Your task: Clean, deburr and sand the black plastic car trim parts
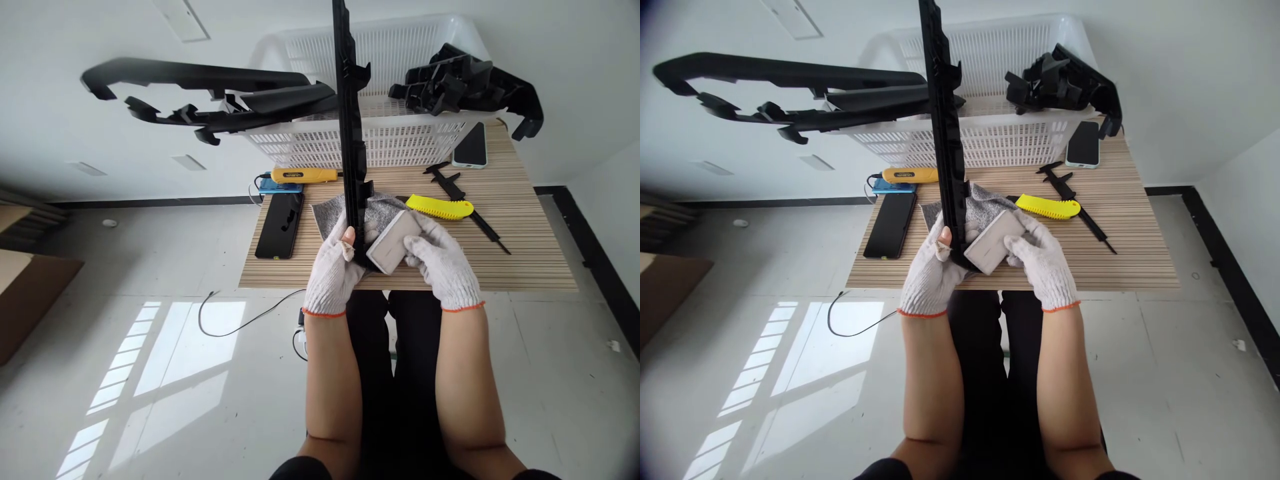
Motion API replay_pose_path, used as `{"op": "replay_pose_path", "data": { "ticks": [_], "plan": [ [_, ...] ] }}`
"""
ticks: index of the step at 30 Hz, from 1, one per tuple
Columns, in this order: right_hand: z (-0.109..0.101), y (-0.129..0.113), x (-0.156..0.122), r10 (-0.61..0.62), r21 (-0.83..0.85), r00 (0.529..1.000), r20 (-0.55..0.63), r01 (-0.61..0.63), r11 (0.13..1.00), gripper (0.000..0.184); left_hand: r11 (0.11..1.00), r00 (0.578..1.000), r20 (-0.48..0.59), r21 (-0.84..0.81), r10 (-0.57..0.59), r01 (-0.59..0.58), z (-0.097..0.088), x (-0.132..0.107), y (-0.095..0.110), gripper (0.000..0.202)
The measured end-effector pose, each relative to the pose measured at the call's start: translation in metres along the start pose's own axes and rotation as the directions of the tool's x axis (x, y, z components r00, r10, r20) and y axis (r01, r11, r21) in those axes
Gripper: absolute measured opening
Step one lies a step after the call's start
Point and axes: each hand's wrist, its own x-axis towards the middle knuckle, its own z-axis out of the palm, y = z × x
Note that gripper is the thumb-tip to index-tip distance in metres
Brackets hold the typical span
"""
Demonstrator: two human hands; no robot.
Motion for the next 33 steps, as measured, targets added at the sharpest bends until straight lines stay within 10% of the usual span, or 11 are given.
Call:
{"op": "replay_pose_path", "data": {
  "ticks": [11, 14, 18, 33],
  "plan": [
    [-0.0002, 0.0006, 0.0002, 0.034, -0.003, 0.992, 0.121, -0.034, 0.999, 0.063, 1.000, 1.000, 0.020, 0.014, -0.009, 0.009, 0.0002, 0.0002, -0.0011, 0.069],
    [0.0015, -0.0018, -0.0010, -0.031, 0.018, 0.999, -0.025, 0.032, 0.999, 0.059, 1.000, 1.000, 0.025, -0.018, -0.002, 0.003, 0.0008, 0.0003, -0.0014, 0.068],
    [0.0020, -0.0018, -0.0030, 0.063, -0.031, 0.987, 0.151, -0.059, 0.998, 0.059, 1.000, 0.999, 0.032, 0.006, 0.007, -0.007, 0.0010, 0.0006, -0.0017, 0.068],
    [0.0033, -0.0033, -0.0019, 0.006, -0.028, 1.000, 0.030, -0.005, 1.000, 0.037, 1.000, 1.000, 0.016, 0.025, -0.013, 0.013, 0.0011, 0.0005, 0.0000, 0.073]
  ]
}}
